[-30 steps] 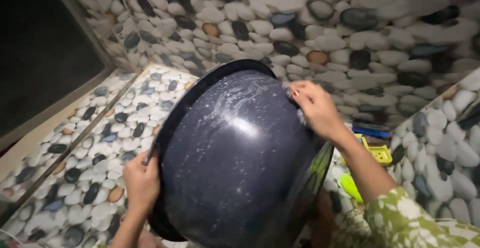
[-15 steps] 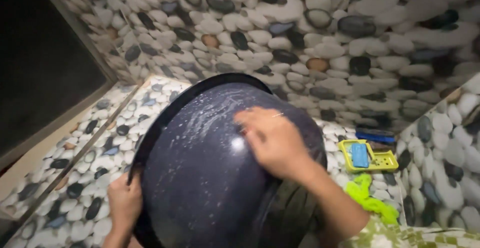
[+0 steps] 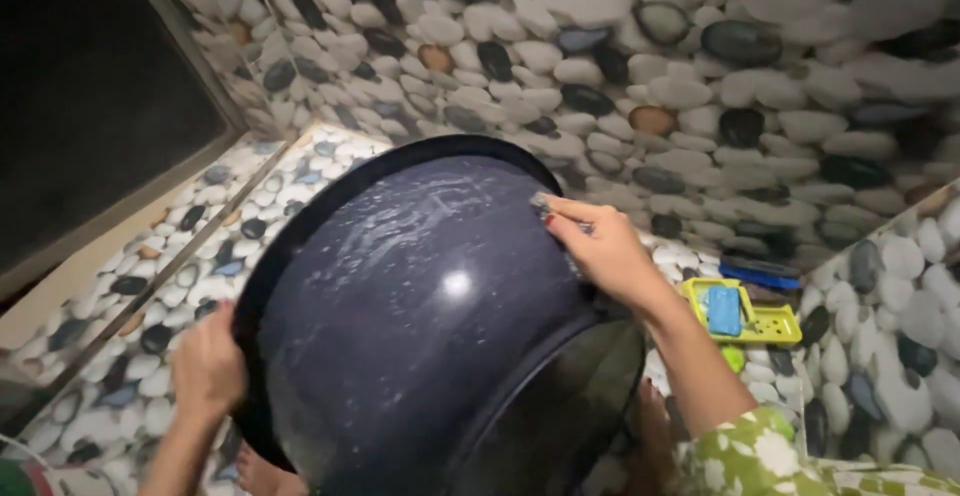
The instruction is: Scrubbing the interior and exterior of a large blue plastic basin with a scrubber and soapy water.
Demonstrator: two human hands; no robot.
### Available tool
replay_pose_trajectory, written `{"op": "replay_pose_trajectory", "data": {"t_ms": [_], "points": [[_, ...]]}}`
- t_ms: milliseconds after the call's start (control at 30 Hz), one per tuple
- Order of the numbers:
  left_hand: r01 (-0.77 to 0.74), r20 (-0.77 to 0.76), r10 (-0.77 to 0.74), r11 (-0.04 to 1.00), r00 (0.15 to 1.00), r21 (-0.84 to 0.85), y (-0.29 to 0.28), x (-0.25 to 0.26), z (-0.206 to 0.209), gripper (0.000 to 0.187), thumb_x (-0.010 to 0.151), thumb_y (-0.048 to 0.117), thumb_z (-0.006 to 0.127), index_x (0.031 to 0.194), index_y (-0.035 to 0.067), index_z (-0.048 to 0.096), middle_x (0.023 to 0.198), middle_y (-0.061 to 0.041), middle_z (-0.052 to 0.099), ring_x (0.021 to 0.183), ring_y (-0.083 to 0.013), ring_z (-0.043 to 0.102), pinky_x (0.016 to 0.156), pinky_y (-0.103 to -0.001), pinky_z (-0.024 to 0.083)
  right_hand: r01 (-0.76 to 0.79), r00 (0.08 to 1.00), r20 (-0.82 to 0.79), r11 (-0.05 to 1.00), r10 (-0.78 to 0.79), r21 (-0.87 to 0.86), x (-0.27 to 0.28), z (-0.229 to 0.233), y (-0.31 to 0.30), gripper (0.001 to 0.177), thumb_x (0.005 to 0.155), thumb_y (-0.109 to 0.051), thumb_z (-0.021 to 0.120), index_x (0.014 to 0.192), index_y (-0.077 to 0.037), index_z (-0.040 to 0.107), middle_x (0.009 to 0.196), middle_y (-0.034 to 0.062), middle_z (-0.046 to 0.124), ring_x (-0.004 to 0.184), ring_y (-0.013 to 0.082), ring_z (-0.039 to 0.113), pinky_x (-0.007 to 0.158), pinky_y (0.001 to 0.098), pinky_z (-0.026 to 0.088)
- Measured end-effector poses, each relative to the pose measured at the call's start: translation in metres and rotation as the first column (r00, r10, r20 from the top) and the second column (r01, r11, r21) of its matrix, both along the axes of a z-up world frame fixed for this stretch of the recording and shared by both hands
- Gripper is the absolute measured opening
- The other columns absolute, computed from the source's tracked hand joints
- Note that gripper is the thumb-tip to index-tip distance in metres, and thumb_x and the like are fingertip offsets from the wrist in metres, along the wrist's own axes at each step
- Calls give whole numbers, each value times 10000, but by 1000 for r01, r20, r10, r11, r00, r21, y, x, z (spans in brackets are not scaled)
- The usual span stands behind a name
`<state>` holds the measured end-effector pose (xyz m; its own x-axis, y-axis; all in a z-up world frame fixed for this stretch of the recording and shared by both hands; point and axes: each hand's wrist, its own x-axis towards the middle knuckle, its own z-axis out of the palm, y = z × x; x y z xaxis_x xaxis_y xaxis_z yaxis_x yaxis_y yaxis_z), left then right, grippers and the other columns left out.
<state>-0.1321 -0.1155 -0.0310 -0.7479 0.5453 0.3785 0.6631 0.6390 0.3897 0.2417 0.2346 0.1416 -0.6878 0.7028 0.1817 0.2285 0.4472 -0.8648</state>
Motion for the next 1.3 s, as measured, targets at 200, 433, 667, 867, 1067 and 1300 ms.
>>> {"op": "replay_pose_trajectory", "data": {"t_ms": [200,433,667,867,1067,1300], "points": [[201,-138,-192,978,972,52,72,-3,108,648,1143,559,358,1160,24,723,985,-291,689,964,-474,657,858,-529,499,-146,982,-76,945,175,293,-48,-5,-44,348,973,-279,644,1236,-63,721,1276,130,734,1157,251,709,985,346,527],[-253,64,258,964,964,-84,79,24,126,763,1026,793,457,1006,119,814,847,-288,705,853,-489,695,738,-583,526,76,993,82,994,-83,83,-51,-25,-25,337,941,-367,597,1096,-119,766,1017,115,775,918,222,720,841,357,553],[-289,100,292,956,951,-47,116,46,130,684,961,765,483,1039,175,821,846,-261,725,835,-477,707,726,-572,535,150,965,-131,889,-226,-432,35,-123,77,368,1028,-263,515,1149,-8,751,1094,54,755,966,137,660,883,286,494],[-252,227,258,966,939,-57,134,79,76,743,1004,752,442,995,113,821,875,-258,726,878,-480,700,767,-569,529,348,920,-54,870,-389,-348,76,-97,89,363,1021,-270,537,1191,-34,755,1142,51,757,1002,122,654,896,261,480],[-359,372,341,933,863,-23,93,95,26,764,982,769,440,1032,101,805,833,-292,707,841,-496,691,738,-575,515,217,973,-7,908,-230,359,15,-12,-32,345,977,-282,598,1204,-53,721,1227,142,740,1169,299,665,1002,387,497],[-383,429,343,924,836,7,66,85,9,807,977,799,469,994,54,777,729,-311,675,716,-472,694,698,-576,487,-242,961,84,652,264,718,-19,37,-120,345,907,-273,650,1177,-71,725,1215,141,729,1209,366,635,1035,502,436]]}}
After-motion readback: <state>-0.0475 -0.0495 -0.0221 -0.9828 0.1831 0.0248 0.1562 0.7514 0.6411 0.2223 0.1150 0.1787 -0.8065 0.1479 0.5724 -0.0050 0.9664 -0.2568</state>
